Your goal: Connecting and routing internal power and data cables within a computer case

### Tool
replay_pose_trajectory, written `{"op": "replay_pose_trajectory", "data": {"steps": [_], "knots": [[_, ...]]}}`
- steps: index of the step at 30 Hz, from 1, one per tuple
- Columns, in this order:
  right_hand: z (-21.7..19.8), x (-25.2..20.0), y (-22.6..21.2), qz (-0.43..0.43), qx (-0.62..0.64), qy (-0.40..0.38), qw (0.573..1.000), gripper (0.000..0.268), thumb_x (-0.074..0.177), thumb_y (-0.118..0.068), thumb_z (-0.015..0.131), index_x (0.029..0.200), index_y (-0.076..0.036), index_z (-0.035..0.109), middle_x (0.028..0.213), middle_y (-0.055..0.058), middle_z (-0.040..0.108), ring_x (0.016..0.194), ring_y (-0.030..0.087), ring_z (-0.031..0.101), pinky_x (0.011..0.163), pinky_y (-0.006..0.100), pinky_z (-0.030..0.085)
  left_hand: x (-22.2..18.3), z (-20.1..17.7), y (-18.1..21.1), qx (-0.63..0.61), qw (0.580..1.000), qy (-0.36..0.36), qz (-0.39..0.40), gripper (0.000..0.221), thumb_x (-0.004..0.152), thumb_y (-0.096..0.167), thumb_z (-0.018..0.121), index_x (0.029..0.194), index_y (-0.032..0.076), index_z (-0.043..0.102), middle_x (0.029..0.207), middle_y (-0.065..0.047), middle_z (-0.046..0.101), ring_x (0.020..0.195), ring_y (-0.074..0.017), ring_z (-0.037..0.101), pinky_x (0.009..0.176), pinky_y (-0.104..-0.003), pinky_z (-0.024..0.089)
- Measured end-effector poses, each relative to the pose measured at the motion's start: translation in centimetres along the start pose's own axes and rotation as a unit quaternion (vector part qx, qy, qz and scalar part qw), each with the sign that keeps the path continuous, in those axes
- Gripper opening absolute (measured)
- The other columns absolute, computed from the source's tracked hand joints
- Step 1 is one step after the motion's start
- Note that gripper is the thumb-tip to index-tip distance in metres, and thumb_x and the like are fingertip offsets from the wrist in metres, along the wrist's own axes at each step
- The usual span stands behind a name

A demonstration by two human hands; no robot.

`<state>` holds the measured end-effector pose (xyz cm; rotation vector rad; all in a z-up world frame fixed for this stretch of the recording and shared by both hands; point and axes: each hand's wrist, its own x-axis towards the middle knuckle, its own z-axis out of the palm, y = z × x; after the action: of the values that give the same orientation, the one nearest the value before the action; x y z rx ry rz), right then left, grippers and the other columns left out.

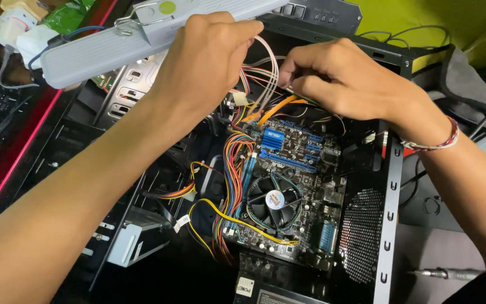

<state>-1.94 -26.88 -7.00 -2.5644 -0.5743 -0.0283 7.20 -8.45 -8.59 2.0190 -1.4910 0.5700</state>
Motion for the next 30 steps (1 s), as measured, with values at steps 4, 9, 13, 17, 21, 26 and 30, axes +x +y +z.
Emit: {"op": "replay_pose_trajectory", "data": {"steps": [4, 9, 13, 17, 21, 26, 30], "knots": [[0.1, -0.2, -0.9, -0.028, 0.015, -0.002, 0.999, 0.024, 0.076, -0.031, 0.063, 0.081, -0.009, 0.055, 0.074, -0.003, 0.058, 0.057, 0.01, 0.054, 0.058, 0.025, 0.041, 0.0, 0.0, 0.2, 0.066, 0.997, -0.002, -0.028, 0.009, 0.084, 0.002, 0.049, 0.076, 0.001, 0.053, 0.055, -0.011, 0.037, 0.044, -0.0324, 0.04, 0.039, -0.042, 0.027], [0.6, -0.3, 0.0, -0.049, 0.031, 0.062, 0.996, 0.011, 0.083, -0.011, 0.063, 0.077, -0.007, 0.055, 0.064, -0.001, 0.056, 0.058, 0.007, 0.048, 0.055, 0.022, 0.037, 0.2, 0.0, 0.2, -0.037, 0.999, -0.003, 0.002, 0.014, 0.086, 0.003, 0.047, 0.072, 0.001, 0.049, 0.058, -0.014, 0.051, 0.052, -0.0313, 0.043, 0.05, -0.038, 0.029], [0.6, -0.7, -0.3, -0.023, 0.094, 0.119, 0.988, 0.008, 0.083, 0.0, 0.051, 0.081, -0.003, 0.044, 0.062, 0.002, 0.053, 0.053, 0.005, 0.044, 0.047, 0.019, 0.032, 0.3, 0.1, 0.4, -0.04, 0.999, 0.01, 0.001, 0.014, 0.086, 0.007, 0.047, 0.085, -0.001, 0.059, 0.067, -0.014, 0.061, 0.058, -0.0337, 0.054, 0.053, -0.04, 0.036], [0.7, -0.8, -0.2, -0.046, 0.163, 0.189, 0.967, 0.012, 0.1, -0.005, 0.036, 0.09, 0.001, 0.04, 0.069, 0.01, 0.054, 0.053, 0.011, 0.048, 0.05, 0.019, 0.036, 0.1, 0.6, 0.8, 0.003, 0.99, -0.102, -0.095, 0.018, 0.083, 0.018, 0.056, 0.077, 0.001, 0.055, 0.064, -0.013, 0.06, 0.061, -0.0371, 0.054, 0.053, -0.045, 0.038], [0.6, -0.9, 0.6, -0.057, 0.004, 0.226, 0.972, 0.015, 0.101, -0.001, 0.045, 0.087, -0.002, 0.051, 0.061, -0.001, 0.05, 0.048, 0.008, 0.034, 0.05, 0.023, 0.027, -0.1, 1.3, 1.8, 0.082, 0.954, -0.235, -0.169, 0.025, 0.081, 0.021, 0.05, 0.072, -0.001, 0.054, 0.066, -0.026, 0.054, 0.061, -0.0468, 0.052, 0.051, -0.052, 0.041], [0.5, -1.0, 1.3, -0.086, -0.064, 0.238, 0.965, 0.006, 0.098, -0.001, 0.053, 0.092, -0.002, 0.056, 0.067, 0.002, 0.05, 0.054, 0.012, 0.041, 0.053, 0.026, 0.03, 1.8, 1.7, 2.2, 0.088, 0.906, -0.376, -0.175, 0.013, 0.072, 0.0, 0.041, 0.074, -0.003, 0.053, 0.073, -0.026, 0.055, 0.068, -0.047, 0.054, 0.055, -0.05, 0.044], [0.6, -1.0, 1.9, -0.106, -0.072, 0.269, 0.955, 0.009, 0.092, 0.003, 0.055, 0.084, 0.001, 0.058, 0.069, 0.005, 0.051, 0.056, 0.013, 0.041, 0.053, 0.026, 0.03, 3.9, 1.7, 2.7, 0.081, 0.838, -0.481, -0.242, 0.012, 0.073, 0.0, 0.039, 0.071, -0.003, 0.05, 0.076, -0.02, 0.053, 0.063, -0.0397, 0.054, 0.049, -0.044, 0.039]]}}
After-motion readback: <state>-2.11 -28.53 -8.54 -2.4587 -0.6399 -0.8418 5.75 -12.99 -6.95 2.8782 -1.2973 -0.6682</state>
